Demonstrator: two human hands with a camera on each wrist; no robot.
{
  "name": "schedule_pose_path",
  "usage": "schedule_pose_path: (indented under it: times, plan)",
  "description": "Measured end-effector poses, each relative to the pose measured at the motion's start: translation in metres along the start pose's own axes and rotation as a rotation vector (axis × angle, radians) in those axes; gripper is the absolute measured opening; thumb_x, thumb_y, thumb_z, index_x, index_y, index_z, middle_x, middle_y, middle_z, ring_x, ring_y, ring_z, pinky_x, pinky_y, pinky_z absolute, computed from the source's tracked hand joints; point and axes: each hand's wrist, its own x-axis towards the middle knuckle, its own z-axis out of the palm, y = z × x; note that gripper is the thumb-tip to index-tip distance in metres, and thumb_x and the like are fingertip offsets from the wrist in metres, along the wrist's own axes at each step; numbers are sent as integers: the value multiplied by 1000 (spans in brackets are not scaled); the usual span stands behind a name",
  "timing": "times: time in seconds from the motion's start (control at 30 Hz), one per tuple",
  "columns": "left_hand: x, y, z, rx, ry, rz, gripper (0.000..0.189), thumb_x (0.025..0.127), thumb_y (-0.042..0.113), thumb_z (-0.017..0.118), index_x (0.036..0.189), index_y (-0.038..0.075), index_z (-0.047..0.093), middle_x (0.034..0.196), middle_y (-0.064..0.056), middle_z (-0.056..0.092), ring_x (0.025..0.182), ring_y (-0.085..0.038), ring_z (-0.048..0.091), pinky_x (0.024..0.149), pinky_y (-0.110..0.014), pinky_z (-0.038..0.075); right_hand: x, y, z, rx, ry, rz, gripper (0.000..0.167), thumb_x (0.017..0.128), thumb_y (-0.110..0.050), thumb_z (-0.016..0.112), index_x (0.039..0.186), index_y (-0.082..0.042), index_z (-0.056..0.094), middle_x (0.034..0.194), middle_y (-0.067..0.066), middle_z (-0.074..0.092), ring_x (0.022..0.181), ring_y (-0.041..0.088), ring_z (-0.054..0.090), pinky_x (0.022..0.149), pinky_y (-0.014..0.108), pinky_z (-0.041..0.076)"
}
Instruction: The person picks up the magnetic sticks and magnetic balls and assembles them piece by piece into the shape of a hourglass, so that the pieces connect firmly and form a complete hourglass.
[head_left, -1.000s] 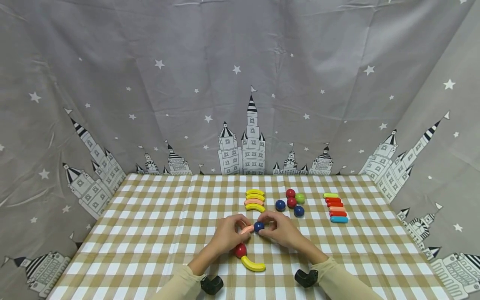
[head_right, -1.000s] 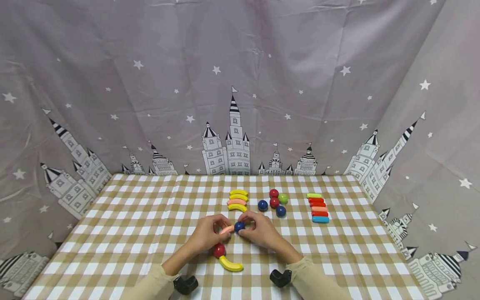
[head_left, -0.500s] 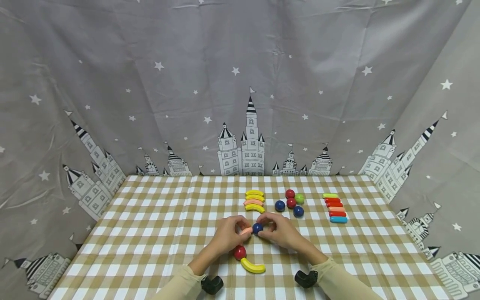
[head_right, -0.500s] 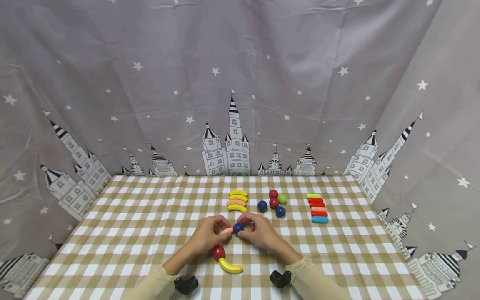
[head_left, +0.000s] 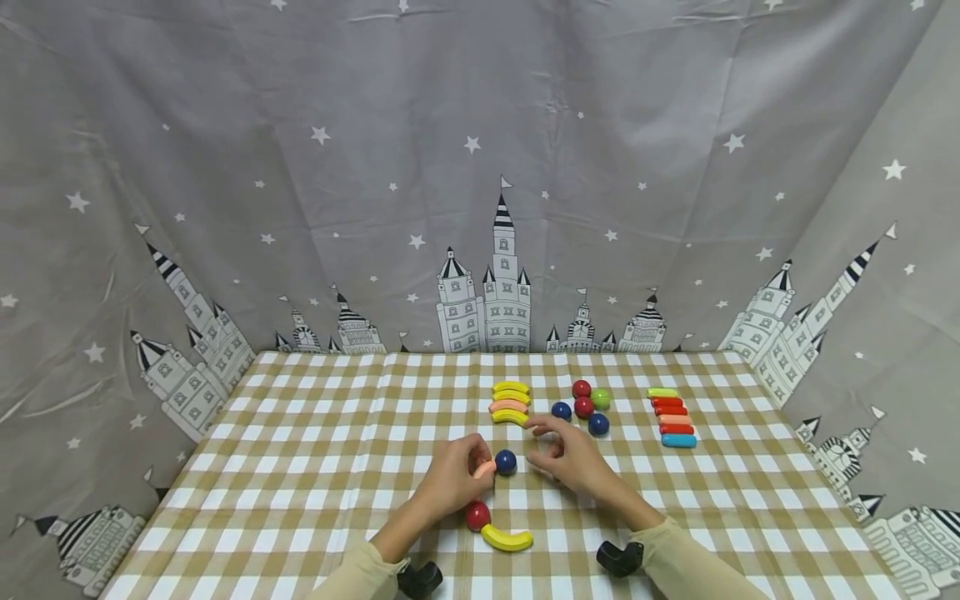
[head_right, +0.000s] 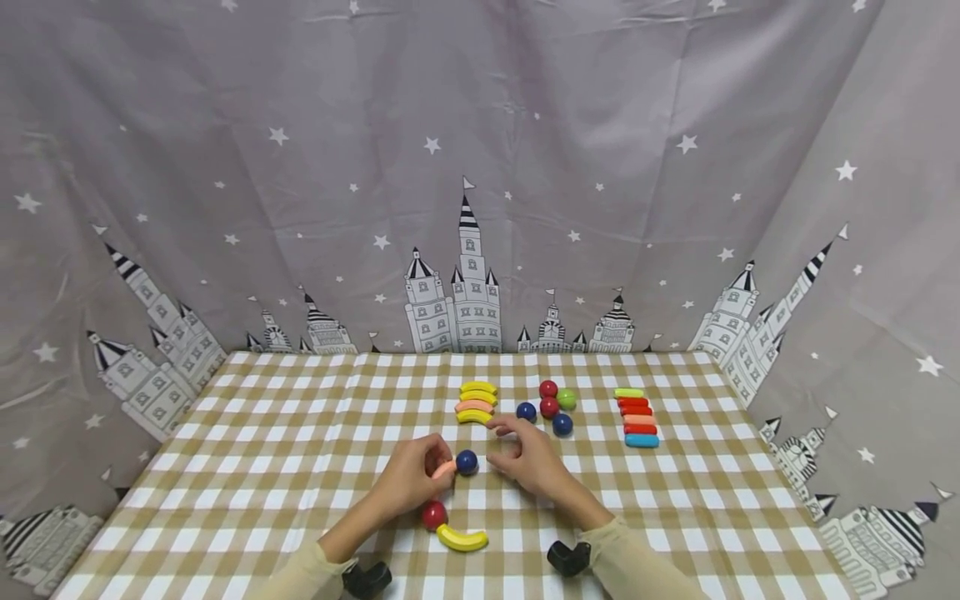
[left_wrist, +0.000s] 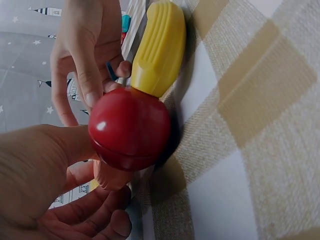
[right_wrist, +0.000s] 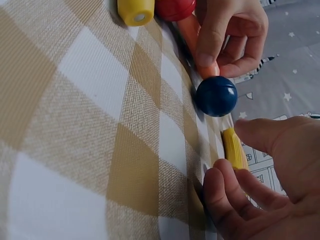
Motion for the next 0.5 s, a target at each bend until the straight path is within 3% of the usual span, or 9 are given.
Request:
schedule_pose_path:
  times: [0.13, 0.3, 0.5]
  plan:
    - [-1, -2, -2, 11, 0, 23, 21, 77, 3, 78, 90, 9, 62, 73, 1, 58, 63, -8, 48, 57, -22, 41, 5, -2, 3, -86, 31, -39, 51, 88, -14, 82, 135, -19, 63, 127, 10, 67, 64, 10, 55, 55, 25, 49]
    - [-1, -4, -2, 12, -26, 44, 35, 76, 4, 81, 106, 6, 63, 77, 1, 61, 64, -7, 50, 56, -23, 42, 14, -4, 6, -153, 71, -91, 53, 87, -13, 83, 135, -14, 62, 125, 12, 67, 72, 10, 57, 66, 27, 50]
    - [2, -1, -1, 9, -30, 34, 42, 78, 18, 89, 112, 9, 66, 92, -2, 66, 72, -13, 55, 62, -24, 45, 25, -7, 11, -163, 97, -66, 48, 87, -12, 82, 132, -11, 64, 122, 14, 69, 106, 28, 66, 89, 47, 53]
